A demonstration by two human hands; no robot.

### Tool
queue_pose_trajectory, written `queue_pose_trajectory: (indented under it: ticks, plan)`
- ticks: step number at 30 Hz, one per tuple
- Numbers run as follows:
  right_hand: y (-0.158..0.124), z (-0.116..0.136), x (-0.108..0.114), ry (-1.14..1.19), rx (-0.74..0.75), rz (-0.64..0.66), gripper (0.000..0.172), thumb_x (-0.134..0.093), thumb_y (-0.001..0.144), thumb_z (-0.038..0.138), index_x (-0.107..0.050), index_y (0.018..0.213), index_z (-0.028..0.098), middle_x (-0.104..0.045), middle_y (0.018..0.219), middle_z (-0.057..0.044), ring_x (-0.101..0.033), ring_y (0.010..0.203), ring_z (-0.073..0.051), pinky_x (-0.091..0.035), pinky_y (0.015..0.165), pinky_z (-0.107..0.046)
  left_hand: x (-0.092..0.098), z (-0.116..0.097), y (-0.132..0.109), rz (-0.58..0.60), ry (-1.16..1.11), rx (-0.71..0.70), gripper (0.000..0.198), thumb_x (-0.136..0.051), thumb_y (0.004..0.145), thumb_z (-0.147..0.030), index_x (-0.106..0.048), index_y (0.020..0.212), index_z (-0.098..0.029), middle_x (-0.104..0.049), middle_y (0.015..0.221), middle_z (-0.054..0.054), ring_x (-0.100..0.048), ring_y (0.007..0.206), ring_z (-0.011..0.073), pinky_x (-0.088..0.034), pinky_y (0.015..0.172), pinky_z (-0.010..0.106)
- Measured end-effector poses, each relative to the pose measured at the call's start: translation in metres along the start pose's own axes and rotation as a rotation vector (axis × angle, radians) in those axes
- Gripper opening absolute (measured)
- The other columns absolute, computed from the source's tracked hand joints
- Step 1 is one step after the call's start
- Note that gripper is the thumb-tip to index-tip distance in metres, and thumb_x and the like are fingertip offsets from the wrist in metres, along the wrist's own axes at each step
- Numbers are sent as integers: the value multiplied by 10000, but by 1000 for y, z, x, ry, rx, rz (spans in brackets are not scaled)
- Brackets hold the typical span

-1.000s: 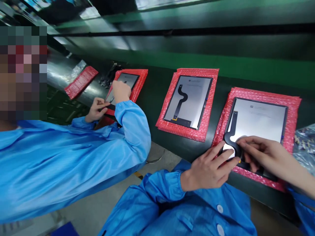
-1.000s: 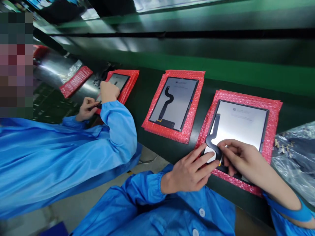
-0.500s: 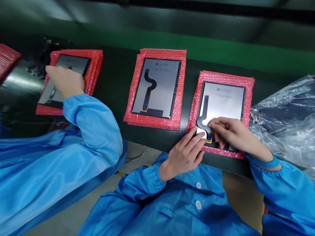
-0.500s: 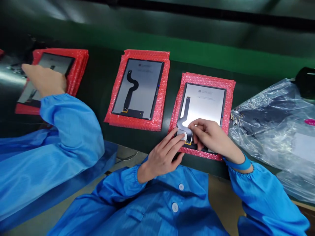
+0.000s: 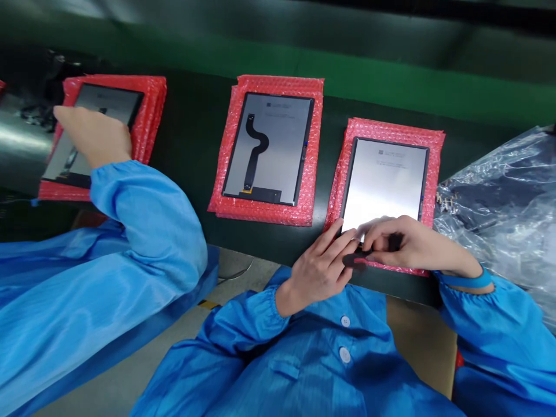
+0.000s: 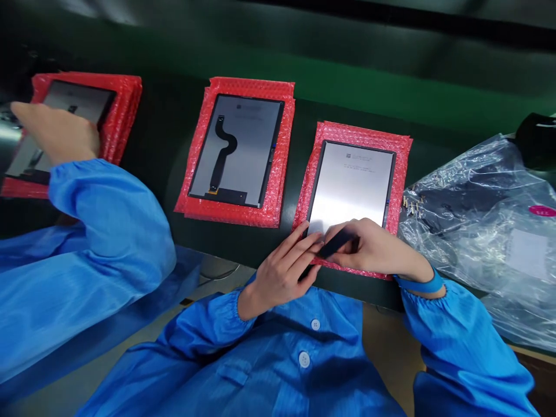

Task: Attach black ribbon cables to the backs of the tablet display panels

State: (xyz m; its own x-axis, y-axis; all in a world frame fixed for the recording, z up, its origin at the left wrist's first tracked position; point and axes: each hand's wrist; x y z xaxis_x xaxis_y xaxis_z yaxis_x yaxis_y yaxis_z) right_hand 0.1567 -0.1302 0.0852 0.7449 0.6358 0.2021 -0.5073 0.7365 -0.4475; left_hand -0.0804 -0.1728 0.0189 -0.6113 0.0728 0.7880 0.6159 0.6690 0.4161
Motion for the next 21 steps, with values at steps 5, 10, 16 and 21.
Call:
queue_pose_trajectory:
  ticks: [5, 10, 16, 21]
  plan:
    - [0, 0, 3, -26, 26, 64, 271, -787, 837, 442, -799, 930, 189, -636, 682, -6, -544, 560, -133, -448, 540, -253, 3, 1, 0, 20, -36, 8, 426, -544, 1000, -200, -594, 1409, -91, -649, 1469, 133, -360, 1575, 310, -506, 1218, 452]
    - [-1, 1, 2, -24, 10, 57, 275, -792, 829, 451, -811, 951, 205, -642, 710, -8, -550, 580, -138, -463, 553, -253, 5, 3, -1, 24, -73, -7, 433, -565, 999, -221, -589, 1399, -56, -648, 1466, 156, -370, 1568, 317, -494, 1234, 466]
    - [0, 3, 3, -47, 19, 52, 282, -788, 836, 467, -817, 957, 214, -666, 746, -19, -556, 592, -141, -460, 560, -254, 7, 3, 1, 43, -108, -4, 462, -545, 1009, -217, -558, 1453, -89, -619, 1506, 145, -337, 1581, 318, -501, 1229, 496]
    - [4, 11, 3, -43, 40, 61, 296, -790, 818, 481, -796, 910, 200, -642, 643, -11, -543, 555, -149, -439, 543, -262, 13, 5, 6, -31, -94, -39, 445, -515, 1017, -220, -563, 1433, -70, -661, 1447, 160, -377, 1561, 317, -526, 1210, 484]
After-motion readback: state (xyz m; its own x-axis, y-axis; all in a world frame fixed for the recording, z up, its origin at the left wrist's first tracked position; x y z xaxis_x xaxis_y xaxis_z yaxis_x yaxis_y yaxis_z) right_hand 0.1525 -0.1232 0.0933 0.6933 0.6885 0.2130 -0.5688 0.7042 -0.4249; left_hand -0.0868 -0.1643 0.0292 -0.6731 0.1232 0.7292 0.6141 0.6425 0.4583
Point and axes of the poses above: each hand's wrist, its own y-axis towards the middle knuckle, its own x-axis out of the back of the hand, z = x × y
